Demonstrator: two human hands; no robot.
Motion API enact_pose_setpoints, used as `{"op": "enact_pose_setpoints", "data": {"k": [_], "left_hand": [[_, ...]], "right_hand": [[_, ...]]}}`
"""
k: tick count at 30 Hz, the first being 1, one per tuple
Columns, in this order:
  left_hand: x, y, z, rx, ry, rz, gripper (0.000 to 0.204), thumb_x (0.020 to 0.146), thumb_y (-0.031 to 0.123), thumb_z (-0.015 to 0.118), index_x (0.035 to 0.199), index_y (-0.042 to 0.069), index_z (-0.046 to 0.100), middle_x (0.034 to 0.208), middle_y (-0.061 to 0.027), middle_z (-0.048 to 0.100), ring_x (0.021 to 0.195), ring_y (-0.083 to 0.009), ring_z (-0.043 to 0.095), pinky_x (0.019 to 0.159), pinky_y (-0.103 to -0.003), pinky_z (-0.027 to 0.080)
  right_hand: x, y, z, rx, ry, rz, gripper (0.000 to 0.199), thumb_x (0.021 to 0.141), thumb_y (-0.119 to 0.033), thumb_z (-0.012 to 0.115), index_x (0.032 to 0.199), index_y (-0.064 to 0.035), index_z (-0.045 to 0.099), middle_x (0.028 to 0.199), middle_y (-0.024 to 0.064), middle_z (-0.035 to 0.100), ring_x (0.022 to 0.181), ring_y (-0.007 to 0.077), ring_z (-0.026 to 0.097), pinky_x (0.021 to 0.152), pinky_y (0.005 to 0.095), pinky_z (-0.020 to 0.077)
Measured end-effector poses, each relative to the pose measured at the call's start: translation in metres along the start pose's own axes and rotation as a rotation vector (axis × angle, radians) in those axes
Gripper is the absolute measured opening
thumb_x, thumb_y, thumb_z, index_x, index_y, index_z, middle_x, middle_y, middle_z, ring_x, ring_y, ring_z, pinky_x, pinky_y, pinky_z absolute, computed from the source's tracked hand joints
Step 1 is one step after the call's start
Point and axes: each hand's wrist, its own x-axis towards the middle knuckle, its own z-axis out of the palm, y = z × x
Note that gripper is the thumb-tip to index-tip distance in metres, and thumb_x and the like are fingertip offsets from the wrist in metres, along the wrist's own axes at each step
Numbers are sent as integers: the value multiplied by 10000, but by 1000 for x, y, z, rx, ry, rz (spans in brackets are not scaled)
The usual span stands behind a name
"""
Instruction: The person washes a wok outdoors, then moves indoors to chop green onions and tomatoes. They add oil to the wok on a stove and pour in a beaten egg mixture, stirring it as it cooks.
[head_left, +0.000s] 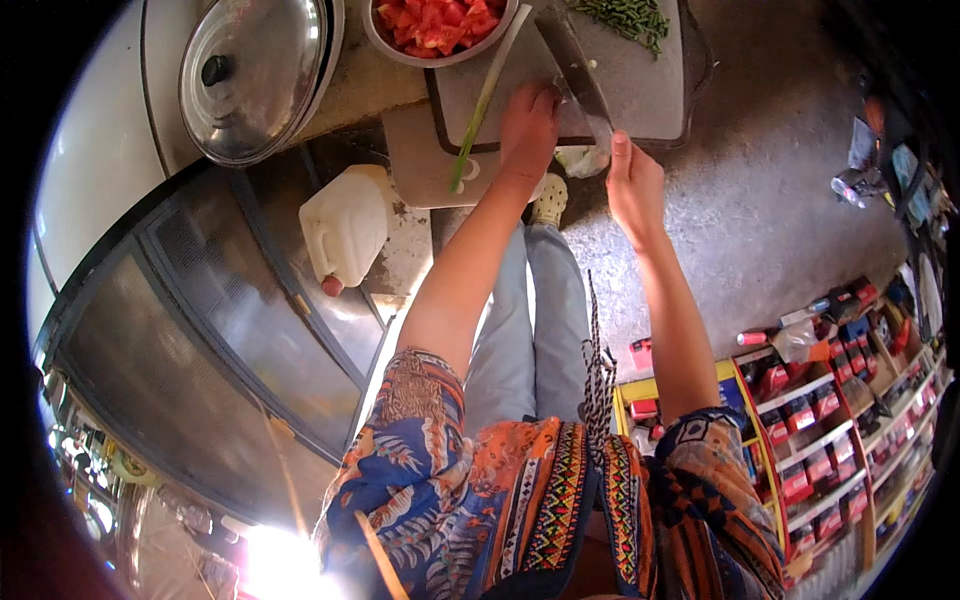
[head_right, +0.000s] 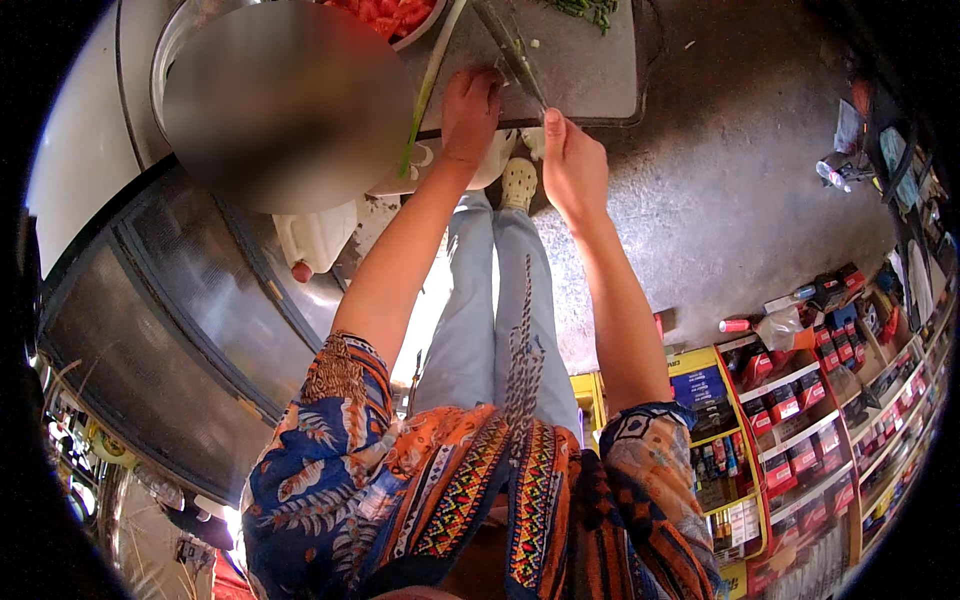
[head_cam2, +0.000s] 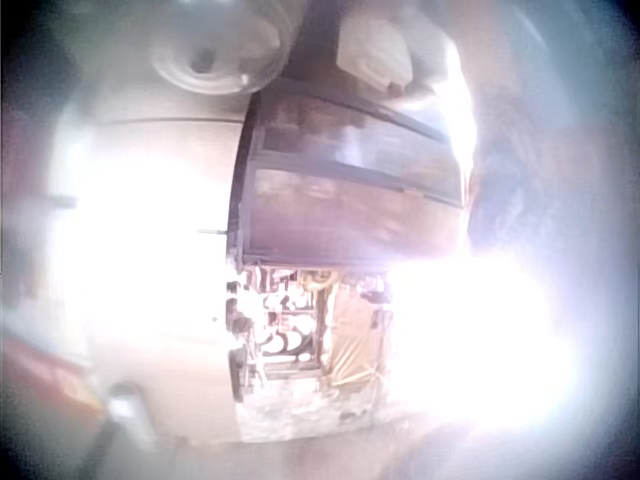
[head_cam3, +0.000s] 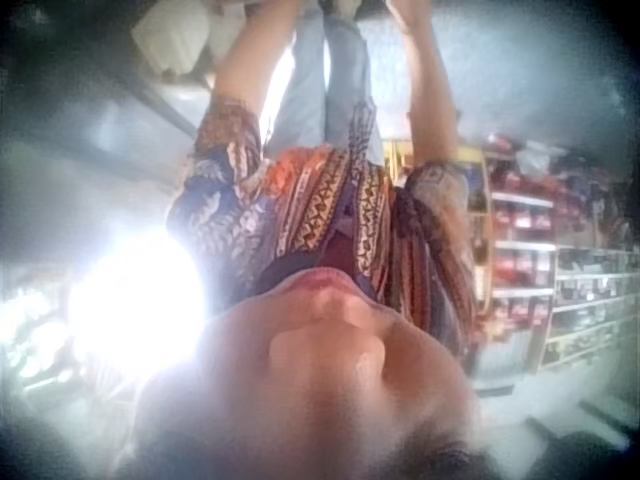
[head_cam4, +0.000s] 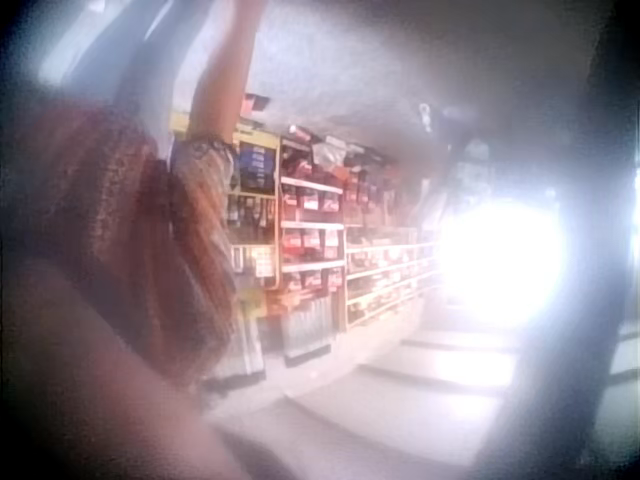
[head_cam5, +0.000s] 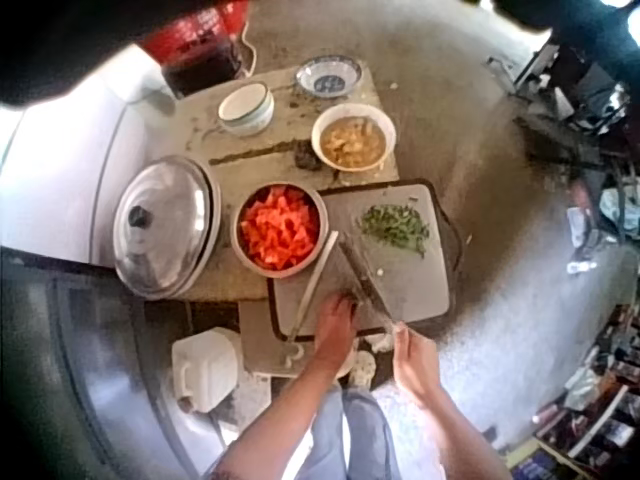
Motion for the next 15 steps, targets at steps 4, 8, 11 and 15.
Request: {"op": "enact_pose_setpoints", "data": {"k": [4, 8, 11, 15], "left_hand": [[-1, 4, -2, -17, -42, -80, 136, 772, 21, 584, 908, 21, 596, 978, -149, 594, 903, -359, 560, 770, -416, 467], [-1, 1, 0, -41, -23, -78, 169, 768, 20, 582, 936, 22, 590, 1002, -151, 589, 898, -355, 563, 773, -403, 466], [-1, -1, 0, -65, -51, -83, 181, 768, 32, 583, 948, 23, 589, 1006, -158, 586, 896, -358, 562, 775, -404, 465], [3, -1, 2, -147, -97, -235, 191, 767, 55, 588, 955, 19, 594, 1011, -167, 585, 922, -368, 553, 790, -425, 459]], "right_hand": [[-18, -13, -12, -127, -16, -11, 556, 971, -484, 302, 992, -51, 650, 754, 242, 610, 755, 441, 586, 628, 492, 449], [-24, -12, -10, -197, -42, -17, 541, 973, -471, 301, 987, -62, 654, 765, 228, 624, 752, 438, 593, 632, 500, 457], [-23, -17, -9, -204, -54, 5, 524, 975, -457, 302, 998, -69, 654, 778, 225, 631, 757, 436, 597, 643, 504, 466], [-15, -17, 8, -217, -7, -11, 505, 977, -438, 301, 1035, -78, 652, 807, 226, 637, 781, 442, 596, 668, 503, 474]]}}
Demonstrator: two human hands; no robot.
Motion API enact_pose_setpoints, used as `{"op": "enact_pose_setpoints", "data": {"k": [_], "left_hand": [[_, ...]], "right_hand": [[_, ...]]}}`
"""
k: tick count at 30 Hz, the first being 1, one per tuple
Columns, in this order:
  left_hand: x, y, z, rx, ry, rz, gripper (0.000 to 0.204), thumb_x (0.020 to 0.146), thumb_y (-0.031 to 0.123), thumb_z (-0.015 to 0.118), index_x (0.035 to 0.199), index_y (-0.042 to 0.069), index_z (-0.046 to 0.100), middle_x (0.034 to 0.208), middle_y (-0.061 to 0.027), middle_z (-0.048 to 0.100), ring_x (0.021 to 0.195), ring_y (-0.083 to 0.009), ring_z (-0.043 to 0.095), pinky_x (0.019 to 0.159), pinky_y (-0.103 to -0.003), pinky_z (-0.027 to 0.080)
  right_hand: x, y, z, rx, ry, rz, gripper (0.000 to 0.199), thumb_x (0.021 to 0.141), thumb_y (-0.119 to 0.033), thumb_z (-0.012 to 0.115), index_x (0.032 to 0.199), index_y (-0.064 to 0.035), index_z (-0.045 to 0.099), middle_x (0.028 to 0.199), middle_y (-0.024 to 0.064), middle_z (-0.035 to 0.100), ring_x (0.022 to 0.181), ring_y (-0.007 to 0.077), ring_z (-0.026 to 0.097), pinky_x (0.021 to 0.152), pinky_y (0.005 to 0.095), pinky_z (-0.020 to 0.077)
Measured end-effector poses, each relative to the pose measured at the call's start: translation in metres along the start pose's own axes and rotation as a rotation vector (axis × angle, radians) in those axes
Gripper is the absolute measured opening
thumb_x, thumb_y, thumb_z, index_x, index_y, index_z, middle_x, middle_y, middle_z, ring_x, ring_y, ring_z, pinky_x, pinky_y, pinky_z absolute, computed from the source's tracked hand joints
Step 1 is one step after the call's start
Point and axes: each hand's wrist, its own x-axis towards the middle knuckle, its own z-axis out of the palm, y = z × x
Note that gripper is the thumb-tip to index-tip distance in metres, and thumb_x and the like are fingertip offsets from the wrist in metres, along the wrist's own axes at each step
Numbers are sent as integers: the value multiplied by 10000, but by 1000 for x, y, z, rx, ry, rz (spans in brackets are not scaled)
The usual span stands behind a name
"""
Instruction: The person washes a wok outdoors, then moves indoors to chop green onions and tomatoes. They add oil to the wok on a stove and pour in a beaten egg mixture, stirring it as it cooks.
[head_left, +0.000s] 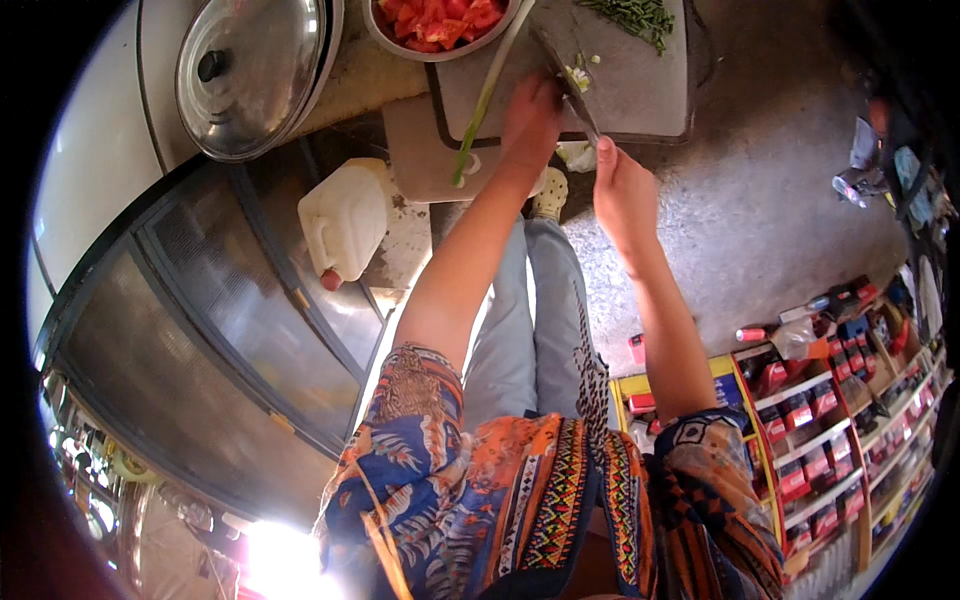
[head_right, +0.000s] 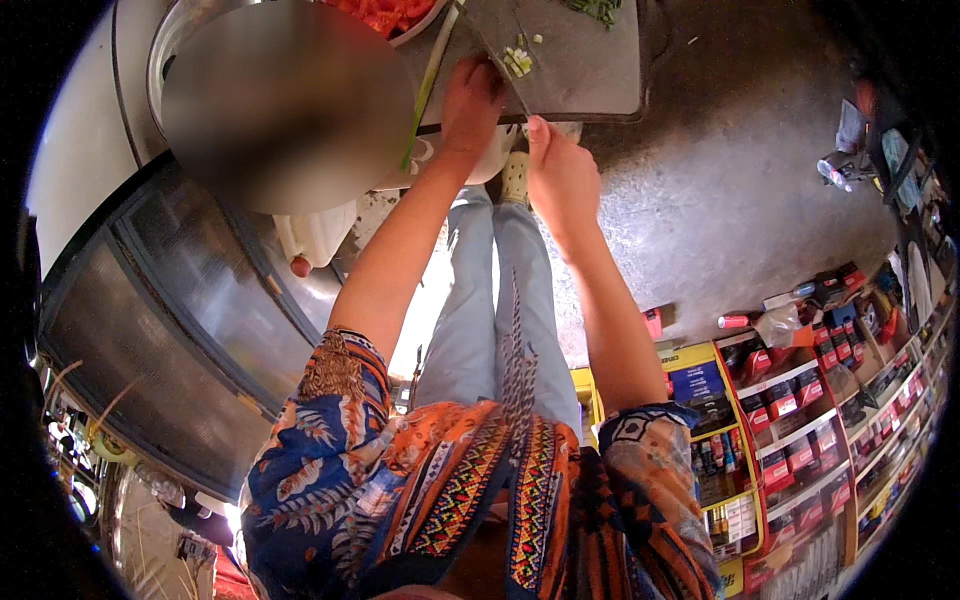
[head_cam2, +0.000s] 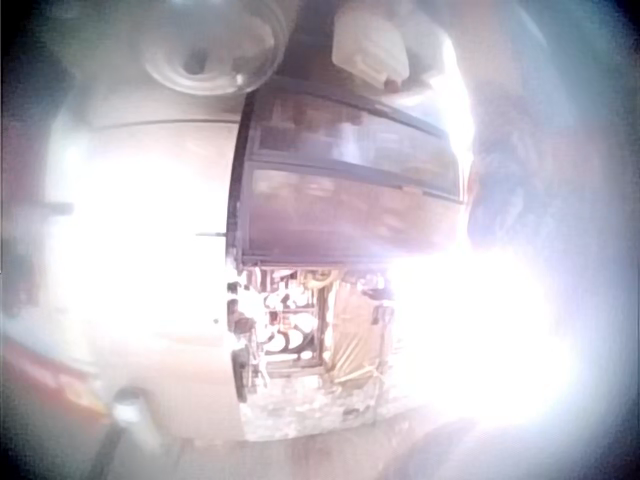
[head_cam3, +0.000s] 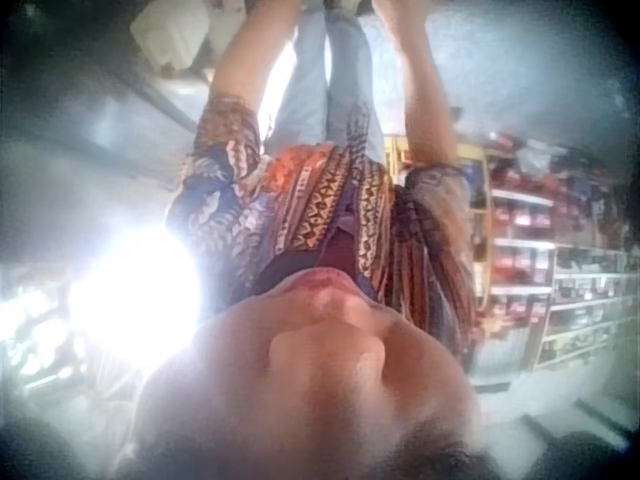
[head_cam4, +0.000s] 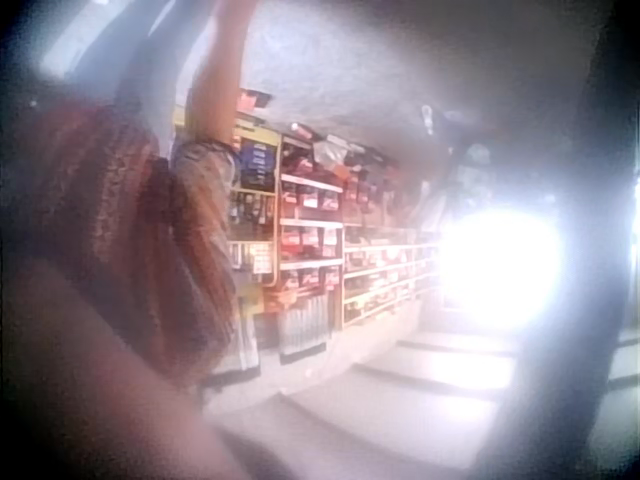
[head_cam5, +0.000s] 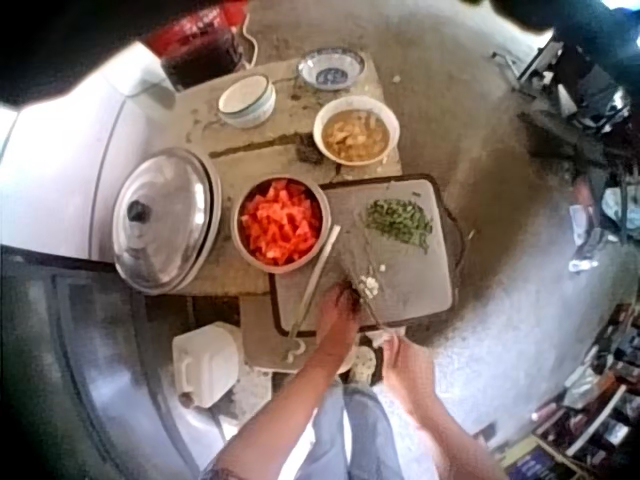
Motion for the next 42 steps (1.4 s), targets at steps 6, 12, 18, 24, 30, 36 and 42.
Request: {"op": "enact_pose_setpoints", "data": {"k": [6, 12, 18, 24, 30, 36, 42], "left_hand": [[-2, 5, -10, 185, -52, 135, 225, 747, 95, 623, 951, 2, 596, 1017, -175, 569, 953, -376, 531, 825, -438, 440], [16, 33, -6, 185, 162, 121, 192, 686, 156, 701, 844, 67, 636, 963, -124, 539, 956, -328, 515, 802, -396, 449], [43, 33, 11, 339, 259, 131, 180, 615, 168, 737, 744, 99, 632, 893, -97, 508, 932, -312, 500, 787, -387, 449], [68, 23, 9, 348, 206, 251, 184, 631, 124, 709, 776, 42, 630, 934, -110, 482, 911, -297, 499, 773, -391, 453], [105, 11, 0, -251, -157, 12, 581, 870, 281, 622, 1303, 105, 277, 1281, -129, 379, 1129, -282, 452, 943, -317, 369], [51, 35, -29, -1272, -497, -346, 352, 964, 304, 476, 1021, -16, 609, 885, -115, 645, 818, -219, 611, 778, -306, 466], [26, 19, -31, -1290, -81, -468, 301, 967, 252, 451, 1055, -4, 583, 1032, -121, 615, 974, -235, 587, 886, -337, 461]], "right_hand": [[3, 8, 7, 146, 8, -15, 502, 975, -440, 317, 1100, -74, 637, 844, 216, 646, 816, 432, 601, 702, 471, 480], [-18, 26, -3, 478, 86, -42, 527, 975, -470, 344, 1162, -57, 615, 594, 112, 559, 555, 224, 576, 550, 335, 449], [-20, 41, -6, 648, 129, 42, 533, 969, -491, 372, 659, -61, 431, 524, -4, 427, 465, 71, 405, 421, 238, 314], [-29, 62, -7, 371, 172, -57, 486, 953, -442, 432, 1192, -50, 591, 587, 86, 534, 501, 166, 525, 488, 304, 408], [-30, 67, -16, 44, 352, -381, 430, 879, -370, 584, 1220, -108, 581, 714, 108, 633, 568, 263, 595, 524, 332, 455], [-25, 67, -17, 553, -9, -206, 360, 935, -382, 511, 1032, -63, 647, 580, 56, 542, 485, 140, 521, 471, 289, 413], [-23, 75, -9, 1159, -242, 188, 508, 975, -471, 373, 641, -90, 404, 500, -17, 409, 407, 80, 372, 397, 246, 325]]}}
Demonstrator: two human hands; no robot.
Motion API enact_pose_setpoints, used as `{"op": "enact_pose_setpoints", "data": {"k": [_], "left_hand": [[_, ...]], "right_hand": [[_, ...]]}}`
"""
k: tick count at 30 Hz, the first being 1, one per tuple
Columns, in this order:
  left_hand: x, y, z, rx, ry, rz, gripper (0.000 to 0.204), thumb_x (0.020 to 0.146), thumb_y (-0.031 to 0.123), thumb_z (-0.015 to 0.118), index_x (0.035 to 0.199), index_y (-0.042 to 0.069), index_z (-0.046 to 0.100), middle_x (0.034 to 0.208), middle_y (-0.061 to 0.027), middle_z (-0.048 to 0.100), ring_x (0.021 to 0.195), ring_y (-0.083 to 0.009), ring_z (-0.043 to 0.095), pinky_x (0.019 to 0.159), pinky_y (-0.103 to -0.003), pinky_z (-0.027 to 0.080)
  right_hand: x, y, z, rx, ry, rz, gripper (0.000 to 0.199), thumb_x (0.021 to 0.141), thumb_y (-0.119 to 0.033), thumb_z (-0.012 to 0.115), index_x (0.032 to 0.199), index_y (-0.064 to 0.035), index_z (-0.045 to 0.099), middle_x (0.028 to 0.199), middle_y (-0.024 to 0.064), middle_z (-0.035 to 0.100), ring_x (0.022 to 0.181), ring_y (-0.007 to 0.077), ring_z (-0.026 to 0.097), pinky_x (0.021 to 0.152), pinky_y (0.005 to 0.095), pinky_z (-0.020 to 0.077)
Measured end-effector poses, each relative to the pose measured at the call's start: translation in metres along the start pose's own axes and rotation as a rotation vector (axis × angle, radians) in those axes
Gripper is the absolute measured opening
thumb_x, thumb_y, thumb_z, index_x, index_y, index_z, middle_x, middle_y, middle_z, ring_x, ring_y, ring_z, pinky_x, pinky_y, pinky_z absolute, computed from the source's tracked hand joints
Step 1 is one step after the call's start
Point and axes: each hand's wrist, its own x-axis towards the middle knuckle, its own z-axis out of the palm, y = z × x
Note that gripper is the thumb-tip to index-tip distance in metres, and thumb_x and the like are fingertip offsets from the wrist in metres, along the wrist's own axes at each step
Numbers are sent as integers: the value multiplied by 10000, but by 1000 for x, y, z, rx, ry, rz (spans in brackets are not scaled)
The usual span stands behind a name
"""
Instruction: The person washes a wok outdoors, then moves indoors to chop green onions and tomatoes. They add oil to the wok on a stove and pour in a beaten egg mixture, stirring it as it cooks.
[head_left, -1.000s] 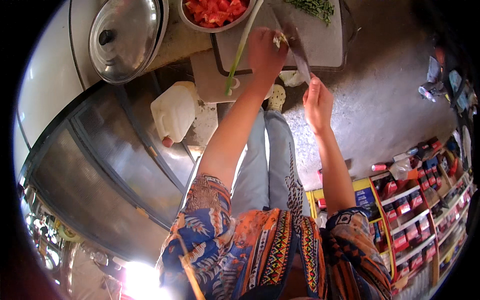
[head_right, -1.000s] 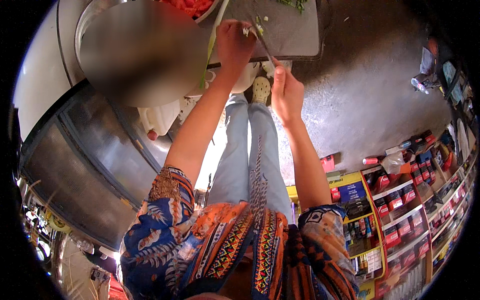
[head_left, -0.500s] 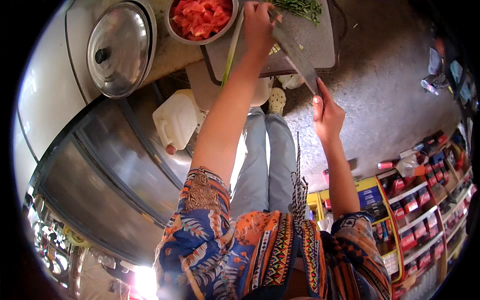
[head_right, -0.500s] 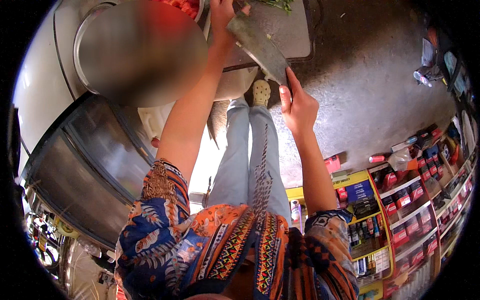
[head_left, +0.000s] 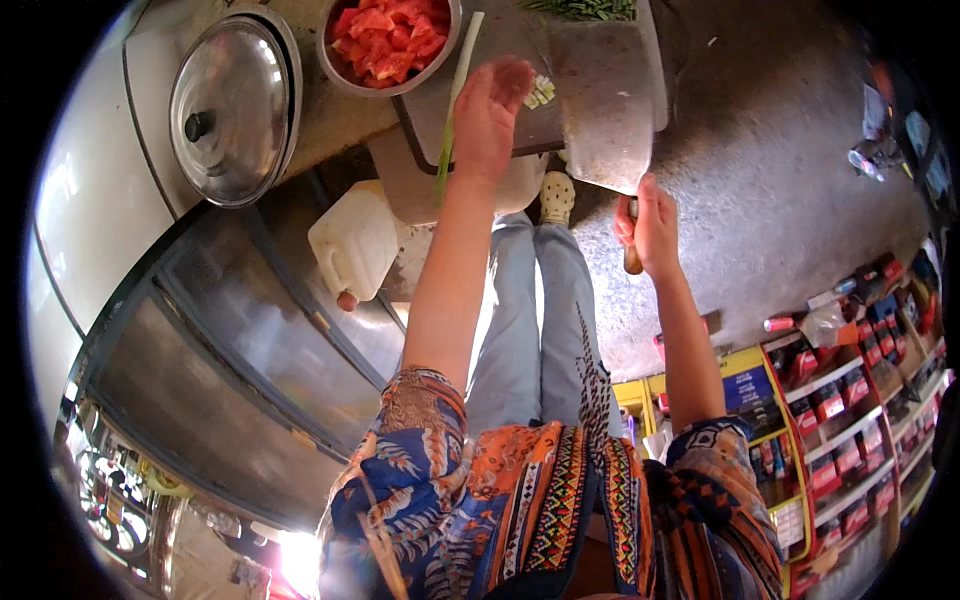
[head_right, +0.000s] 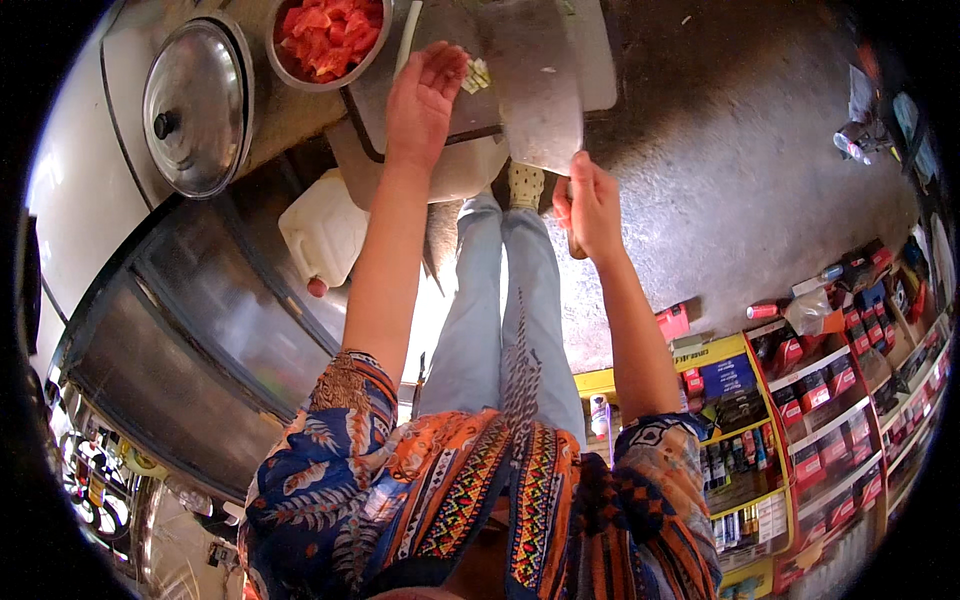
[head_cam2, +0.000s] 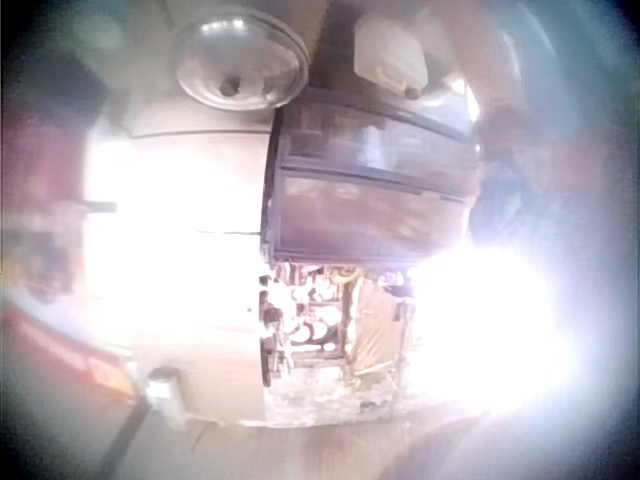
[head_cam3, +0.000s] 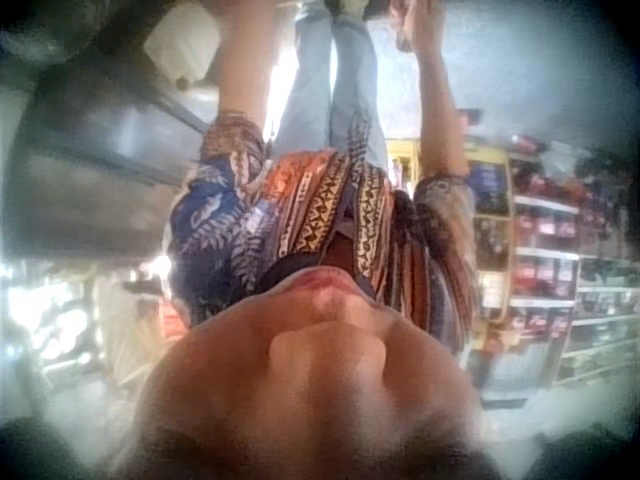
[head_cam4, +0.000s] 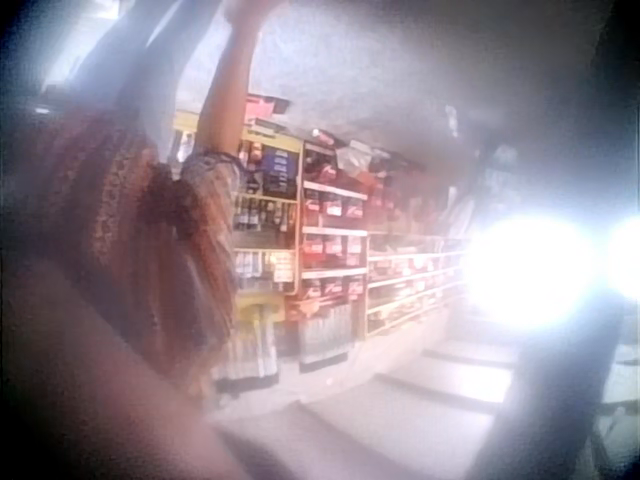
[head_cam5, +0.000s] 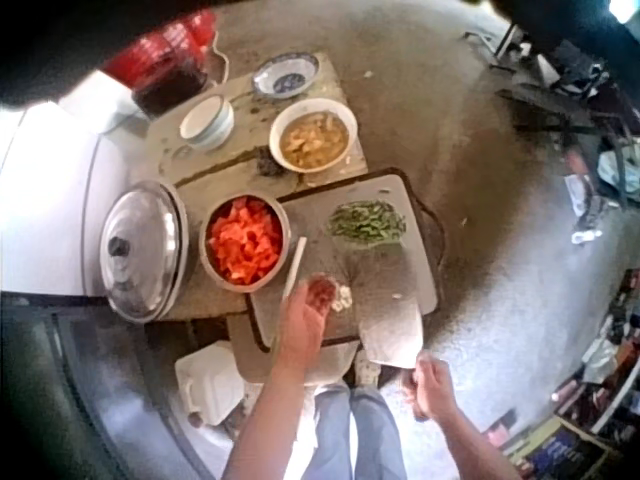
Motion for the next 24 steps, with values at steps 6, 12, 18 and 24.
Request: {"op": "enact_pose_setpoints", "data": {"k": [6, 12, 18, 24], "left_hand": [[6, -41, 3, 571, 196, 630, 287, 963, 177, 395, 1093, -5, 575, 1112, -115, 595, 1047, -206, 556, 957, -339, 420], [18, -68, 30, 596, 52, 742, 334, 973, 185, 354, 1155, -3, 561, 1174, -110, 567, 1100, -213, 533, 978, -329, 393], [21, -64, 39, 452, 81, 688, 312, 956, 186, 397, 1093, -5, 603, 1081, -99, 601, 984, -194, 556, 889, -297, 416], [11, -56, 39, 601, 8, 606, 420, 982, 287, 330, 1094, -3, 612, 1110, -93, 624, 1067, -199, 559, 963, -321, 392]], "right_hand": [[20, 11, -20, 30, 54, 115, 519, 965, -495, 386, 621, -106, 374, 475, -17, 360, 389, 81, 352, 385, 250, 313], [40, 28, -26, 23, -87, 173, 529, 966, -496, 381, 603, -112, 373, 470, -14, 348, 381, 87, 349, 392, 259, 318], [50, 39, -15, 112, -118, 185, 434, 944, -445, 486, 678, -122, 370, 468, -25, 340, 376, 83, 340, 384, 256, 304], [50, 44, -1, 225, -176, 228, 516, 916, -468, 529, 564, -140, 344, 462, -41, 333, 383, 77, 330, 391, 247, 278]]}}
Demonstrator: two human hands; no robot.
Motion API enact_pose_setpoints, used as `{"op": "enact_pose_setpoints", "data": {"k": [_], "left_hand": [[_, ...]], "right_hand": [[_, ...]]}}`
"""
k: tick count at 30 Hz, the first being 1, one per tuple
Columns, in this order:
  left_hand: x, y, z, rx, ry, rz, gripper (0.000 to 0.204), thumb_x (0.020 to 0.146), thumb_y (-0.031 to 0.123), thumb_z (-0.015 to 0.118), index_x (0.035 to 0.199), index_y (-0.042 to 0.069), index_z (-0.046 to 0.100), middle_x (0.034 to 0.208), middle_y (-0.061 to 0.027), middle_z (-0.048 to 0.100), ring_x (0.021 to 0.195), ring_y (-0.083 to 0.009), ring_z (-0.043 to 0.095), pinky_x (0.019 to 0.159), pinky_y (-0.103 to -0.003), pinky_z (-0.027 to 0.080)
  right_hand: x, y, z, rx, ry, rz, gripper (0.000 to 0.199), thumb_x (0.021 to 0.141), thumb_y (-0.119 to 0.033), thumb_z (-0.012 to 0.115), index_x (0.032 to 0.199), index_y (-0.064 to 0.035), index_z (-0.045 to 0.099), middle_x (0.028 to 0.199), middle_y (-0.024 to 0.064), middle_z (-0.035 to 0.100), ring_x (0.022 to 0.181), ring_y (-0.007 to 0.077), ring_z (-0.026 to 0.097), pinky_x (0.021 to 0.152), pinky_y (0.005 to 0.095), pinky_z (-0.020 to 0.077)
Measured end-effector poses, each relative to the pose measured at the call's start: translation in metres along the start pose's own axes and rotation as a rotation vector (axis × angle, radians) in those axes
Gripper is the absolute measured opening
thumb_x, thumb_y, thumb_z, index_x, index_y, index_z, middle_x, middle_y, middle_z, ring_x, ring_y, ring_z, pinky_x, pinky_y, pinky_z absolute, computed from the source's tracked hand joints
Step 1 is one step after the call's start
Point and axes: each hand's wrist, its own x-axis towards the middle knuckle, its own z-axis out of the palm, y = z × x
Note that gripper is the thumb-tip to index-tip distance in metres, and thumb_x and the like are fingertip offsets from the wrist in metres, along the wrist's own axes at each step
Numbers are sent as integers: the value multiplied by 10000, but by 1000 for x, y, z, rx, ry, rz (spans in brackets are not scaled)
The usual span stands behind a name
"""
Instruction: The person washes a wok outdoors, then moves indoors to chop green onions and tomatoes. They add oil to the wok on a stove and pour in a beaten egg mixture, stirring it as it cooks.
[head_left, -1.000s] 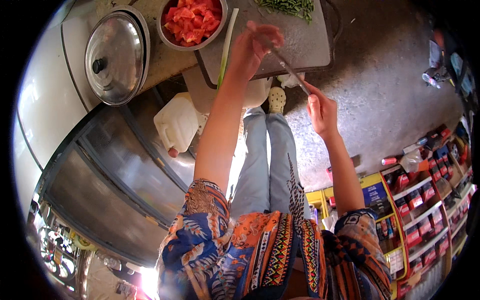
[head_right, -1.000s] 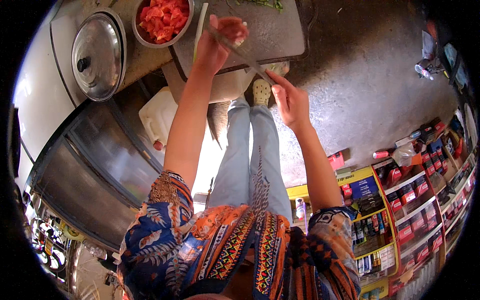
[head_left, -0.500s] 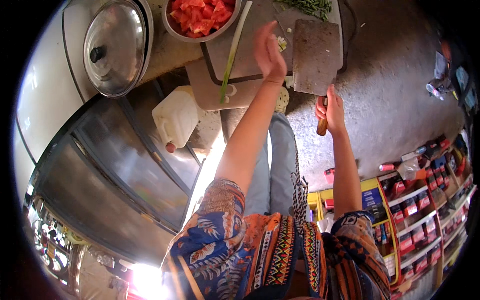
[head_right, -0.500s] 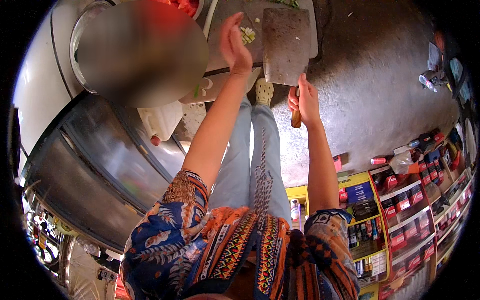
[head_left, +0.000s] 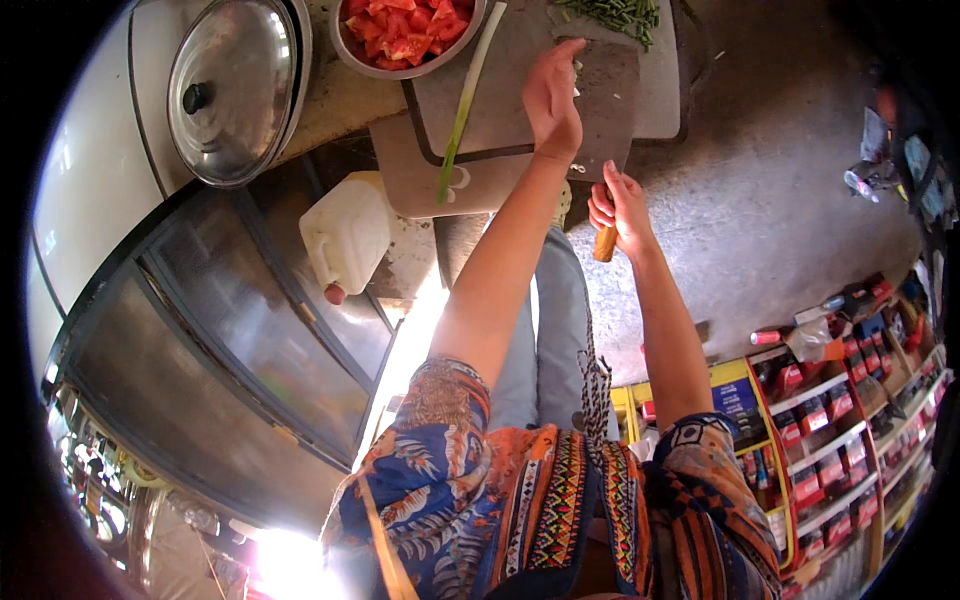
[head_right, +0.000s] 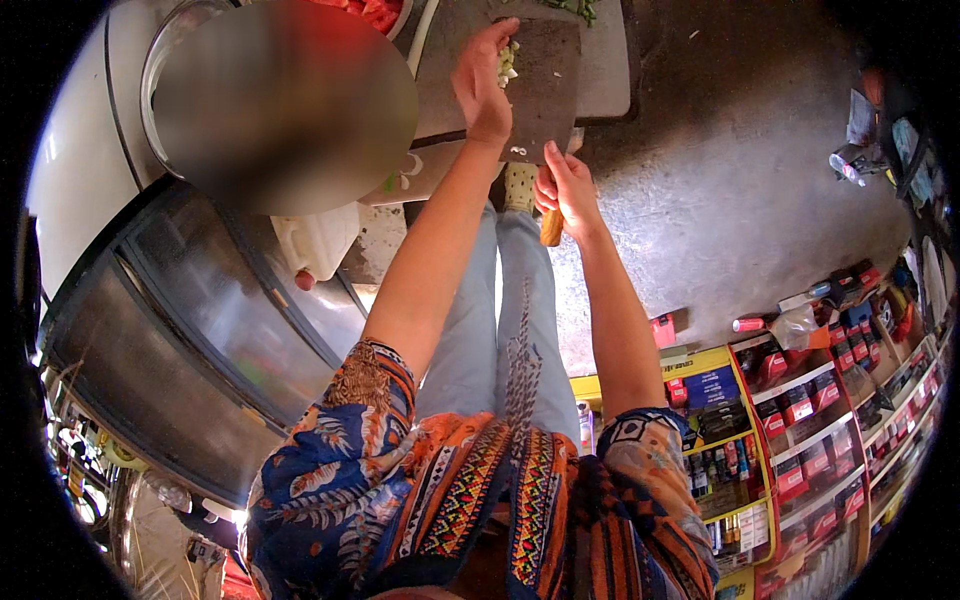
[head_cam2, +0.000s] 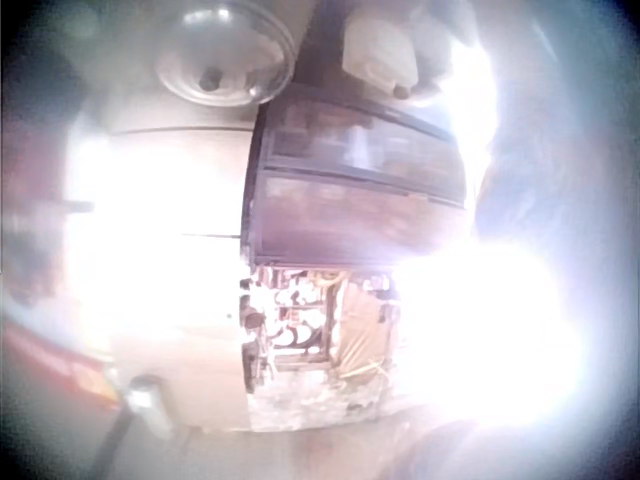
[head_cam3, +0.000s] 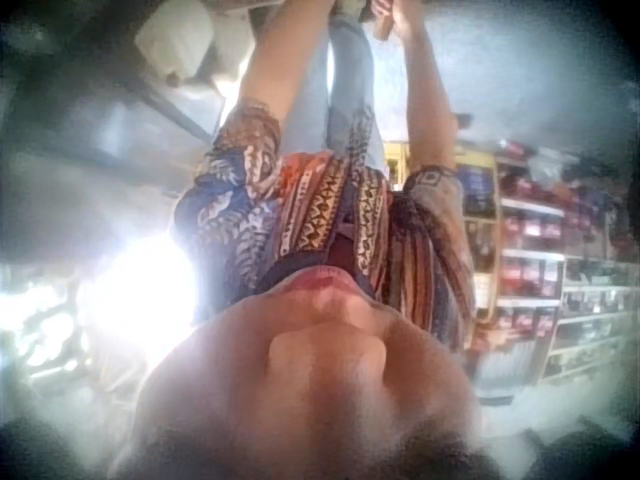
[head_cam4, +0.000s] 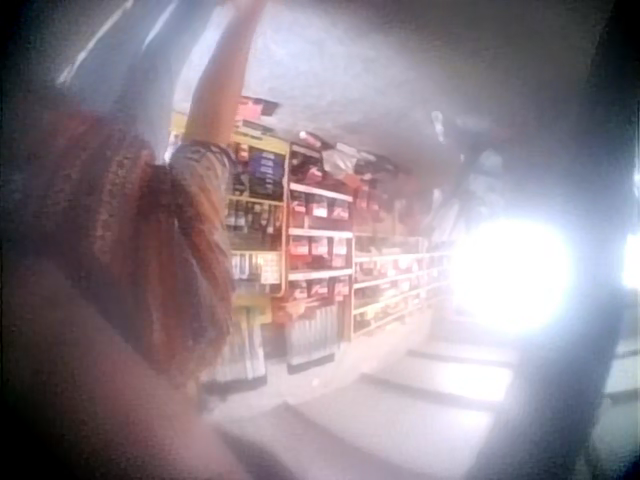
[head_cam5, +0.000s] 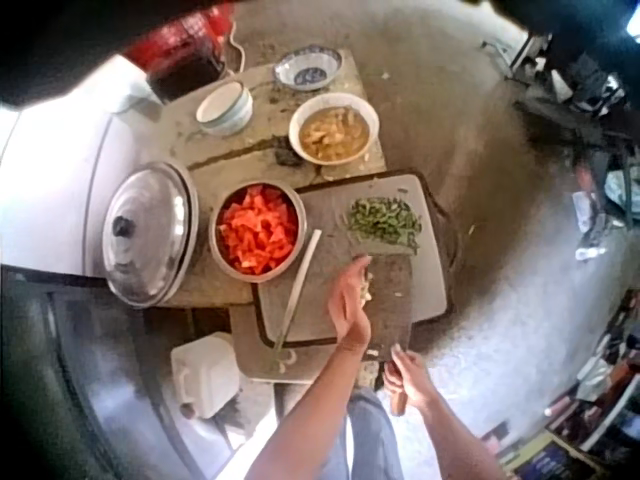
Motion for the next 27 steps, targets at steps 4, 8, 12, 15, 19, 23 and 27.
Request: {"op": "enact_pose_setpoints", "data": {"k": [4, 8, 12, 15, 19, 23, 27], "left_hand": [[1, 19, -4, 2, -192, -114, 516, 988, 359, 277, 1101, -17, 612, 1133, -111, 623, 1094, -210, 547, 979, -336, 369], [7, 29, -14, -287, -231, -131, 606, 987, 418, 228, 1111, -46, 596, 1158, -162, 604, 1133, -250, 528, 1034, -354, 332], [12, 50, -20, -681, -169, -238, 605, 981, 419, 244, 1109, -69, 577, 1180, -203, 580, 1163, -284, 510, 1059, -377, 329], [8, 54, -18, -632, -168, -220, 482, 953, 366, 364, 1110, -36, 579, 1188, -185, 578, 1159, -285, 514, 1052, -397, 344], [-17, 64, 1, 273, -511, -9, 290, 846, 205, 577, 1105, 76, 602, 1160, -109, 592, 1116, -265, 541, 993, -397, 405], [-35, 66, 5, 531, -345, 299, 312, 759, 73, 633, 1065, 130, 628, 1147, -55, 591, 1052, -255, 560, 881, -363, 464], [-15, 43, -47, 912, -45, 162, 307, 721, -2, 596, 1017, 75, 626, 1074, -56, 597, 995, -268, 533, 869, -372, 455]], "right_hand": [[7, 2, 8, -13, 28, -38, 495, 908, -456, 551, 571, -140, 373, 472, -41, 347, 406, 78, 351, 410, 244, 297], [10, 2, 12, -45, 42, -49, 468, 908, -432, 565, 589, -137, 390, 480, -37, 361, 407, 78, 360, 409, 248, 310], [4, 9, 12, -27, 9, -52, 454, 909, -423, 566, 602, -132, 400, 480, -33, 365, 402, 77, 361, 405, 250, 321], [-1, 17, 16, 6, 26, -59, 453, 911, -419, 563, 604, -127, 404, 478, -32, 359, 393, 80, 355, 404, 247, 326], [-5, 31, 21, 30, 68, -151, 400, 930, -397, 538, 653, -143, 402, 485, -50, 331, 394, 71, 336, 391, 234, 299], [-8, 33, 29, 44, 161, -164, 424, 923, -406, 546, 619, -148, 399, 489, -48, 345, 396, 76, 341, 397, 237, 305], [-5, 37, 15, 54, 222, -174, 394, 896, -393, 597, 655, -142, 410, 502, -46, 356, 411, 77, 357, 409, 249, 322]]}}
